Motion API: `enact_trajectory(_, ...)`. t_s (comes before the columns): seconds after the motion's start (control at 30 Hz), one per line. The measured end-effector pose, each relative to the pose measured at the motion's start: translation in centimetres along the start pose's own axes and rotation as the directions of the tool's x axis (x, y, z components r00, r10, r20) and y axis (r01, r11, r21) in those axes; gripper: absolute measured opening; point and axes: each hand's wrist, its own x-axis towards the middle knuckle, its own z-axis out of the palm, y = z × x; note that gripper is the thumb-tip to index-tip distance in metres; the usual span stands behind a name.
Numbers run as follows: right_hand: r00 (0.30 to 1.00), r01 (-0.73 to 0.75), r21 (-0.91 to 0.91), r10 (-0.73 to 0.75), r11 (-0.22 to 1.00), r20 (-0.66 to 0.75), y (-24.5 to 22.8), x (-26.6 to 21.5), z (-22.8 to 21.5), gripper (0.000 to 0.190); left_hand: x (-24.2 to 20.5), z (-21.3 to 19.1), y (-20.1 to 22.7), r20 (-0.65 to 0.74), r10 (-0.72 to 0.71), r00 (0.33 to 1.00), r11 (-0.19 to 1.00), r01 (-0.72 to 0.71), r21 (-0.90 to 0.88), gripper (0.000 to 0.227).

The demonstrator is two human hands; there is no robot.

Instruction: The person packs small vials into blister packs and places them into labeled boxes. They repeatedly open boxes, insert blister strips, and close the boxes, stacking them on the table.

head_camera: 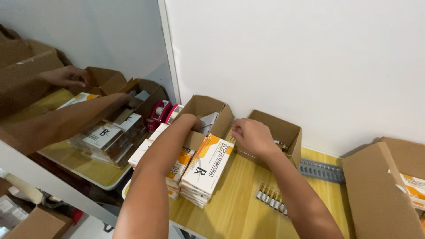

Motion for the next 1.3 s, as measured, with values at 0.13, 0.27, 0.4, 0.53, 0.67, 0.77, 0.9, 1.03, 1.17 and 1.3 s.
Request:
enact_trajectory(0.13,0.989,-0.095,-0.016,0.096,0.995,0.109,1.2,-0.4,-0.1,0.020,-1.1,-0.3,0.4,0.084,-0.004,0.996,0.998,0.009,-0.058,0.046)
enact_trajectory(0.27,0.990,-0.099,-0.023,0.101,0.995,0.103,2.0,-1.3,-0.1,0.022,-1.4,-0.8,0.0,0.032,0.027,0.999,0.997,-0.025,-0.076,0.049)
enact_trajectory(0.4,0.994,-0.092,0.013,0.092,0.996,0.052,3.1,-3.0,-0.4,0.023,-1.3,-1.2,-0.6,-0.157,0.073,0.985,0.997,-0.066,0.047,0.032)
enact_trajectory(0.53,0.992,-0.122,0.014,0.121,0.992,0.032,3.8,-4.7,-0.6,0.022,-2.0,-2.8,-1.1,-0.437,0.186,0.880,0.970,-0.095,0.223,0.029)
enact_trajectory(0.67,0.990,-0.140,-0.008,0.140,0.990,0.018,4.2,-6.3,-0.6,0.023,-5.6,-5.0,-1.1,-0.540,0.145,0.829,0.989,-0.139,0.051,0.031)
enact_trajectory(0.77,0.989,-0.144,-0.016,0.144,0.989,0.020,4.0,-7.5,-0.4,0.023,-10.0,-6.1,-0.2,-0.628,0.164,0.761,0.985,-0.158,0.067,0.028)
enact_trajectory(0.9,0.997,-0.080,0.008,0.080,0.997,-0.011,3.6,-9.1,-0.3,0.023,-16.1,-7.3,2.6,-0.764,0.192,0.616,0.970,-0.239,0.052,0.022)
enact_trajectory(1.03,0.978,0.032,0.146,-0.001,0.989,-0.210,3.6,-11.1,-0.1,0.024,-20.4,-5.9,7.5,-0.838,0.207,0.505,0.859,-0.504,-0.092,0.015)
enact_trajectory(1.17,0.880,0.194,0.518,0.086,0.833,-0.468,4.6,-13.4,1.0,0.049,-21.4,-1.6,14.2,-0.823,0.250,0.510,0.680,-0.698,-0.226,0.012)
enact_trajectory(1.3,0.810,0.412,0.654,0.074,0.634,-0.581,7.1,-15.0,1.0,0.048,-19.4,5.8,21.0,-0.842,0.267,0.469,0.392,-0.851,-0.349,0.006)
